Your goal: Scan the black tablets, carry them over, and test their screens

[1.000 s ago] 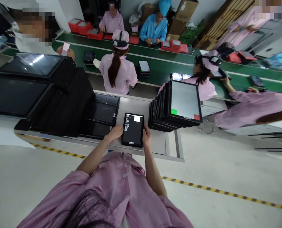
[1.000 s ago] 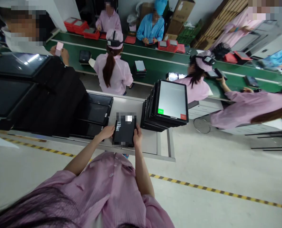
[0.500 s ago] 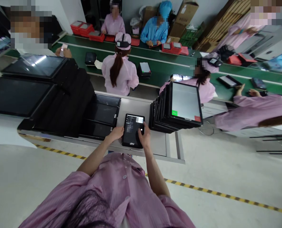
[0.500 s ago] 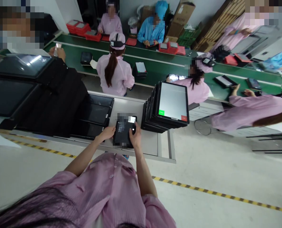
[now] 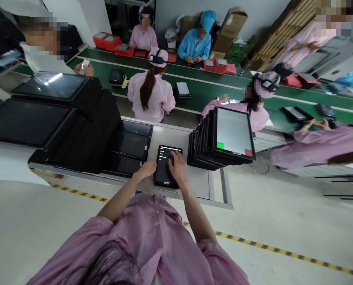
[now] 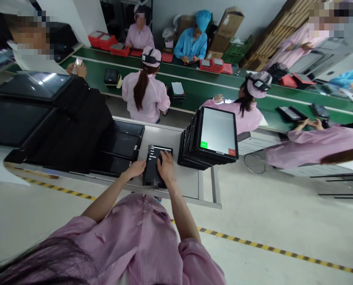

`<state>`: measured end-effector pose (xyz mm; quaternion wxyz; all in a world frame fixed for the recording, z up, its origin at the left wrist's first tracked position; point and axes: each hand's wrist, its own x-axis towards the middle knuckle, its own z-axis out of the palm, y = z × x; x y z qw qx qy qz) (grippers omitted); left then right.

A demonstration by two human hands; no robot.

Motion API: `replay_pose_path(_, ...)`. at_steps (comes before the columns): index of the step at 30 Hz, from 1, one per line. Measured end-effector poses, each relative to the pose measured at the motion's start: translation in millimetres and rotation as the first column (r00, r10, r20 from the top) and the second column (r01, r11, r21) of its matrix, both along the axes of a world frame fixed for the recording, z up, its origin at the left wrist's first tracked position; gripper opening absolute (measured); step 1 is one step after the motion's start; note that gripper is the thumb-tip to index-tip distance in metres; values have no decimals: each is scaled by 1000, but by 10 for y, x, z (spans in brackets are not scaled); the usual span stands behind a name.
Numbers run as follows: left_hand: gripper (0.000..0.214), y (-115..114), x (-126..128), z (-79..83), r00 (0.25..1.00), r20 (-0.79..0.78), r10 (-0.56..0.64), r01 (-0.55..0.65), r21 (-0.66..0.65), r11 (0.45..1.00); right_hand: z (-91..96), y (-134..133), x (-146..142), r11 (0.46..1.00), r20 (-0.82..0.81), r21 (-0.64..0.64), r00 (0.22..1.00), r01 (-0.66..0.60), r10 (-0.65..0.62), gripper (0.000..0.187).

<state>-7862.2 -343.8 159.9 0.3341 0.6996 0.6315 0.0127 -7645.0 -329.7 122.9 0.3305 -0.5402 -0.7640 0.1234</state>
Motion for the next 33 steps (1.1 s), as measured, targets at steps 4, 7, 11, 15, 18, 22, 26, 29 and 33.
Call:
replay_pose_path(4,48,-11,-1,24,1000,11,6,-6,-1,1000,23,-174,-13,1000,-85,14,996,15,-14,48)
replay_pose_path(7,47,-10,-2,24,1000,18,5,-5,-2,1000,-3,-254,-32,1000,-167,-5,986,25,-26,46)
replay_pose_path(11,46,-4,-10,23,1000,16,13,-13,-14,1000,-23,-292,-48,999,-203,-43,979,23,-31,43)
replay_pose_path(15,47,-2,-12,30,1000,16,16,-16,-18,1000,-20,-305,-61,998,-205,-56,979,3,-14,41)
replay_pose_path(18,45,-3,-3,34,1000,12,22,-21,-20,1000,-38,-289,-68,1000,-200,-24,980,-1,-4,41)
replay_pose_path(22,46,-9,0,51,1000,22,20,-19,-25,1000,-77,-241,-67,999,-154,-33,988,-12,7,43)
replay_pose_path(26,45,-19,-11,80,999,47,28,-27,-26,999,-105,-294,9,996,-185,-86,982,14,-30,46)
replay_pose_path(29,45,-26,-18,89,997,69,38,-35,-30,999,-157,-412,185,974,-311,-148,927,173,-212,54)
replay_pose_path(33,46,-35,-23,67,996,80,46,-44,-26,999,-249,-494,488,850,-433,-474,781,228,-451,70)
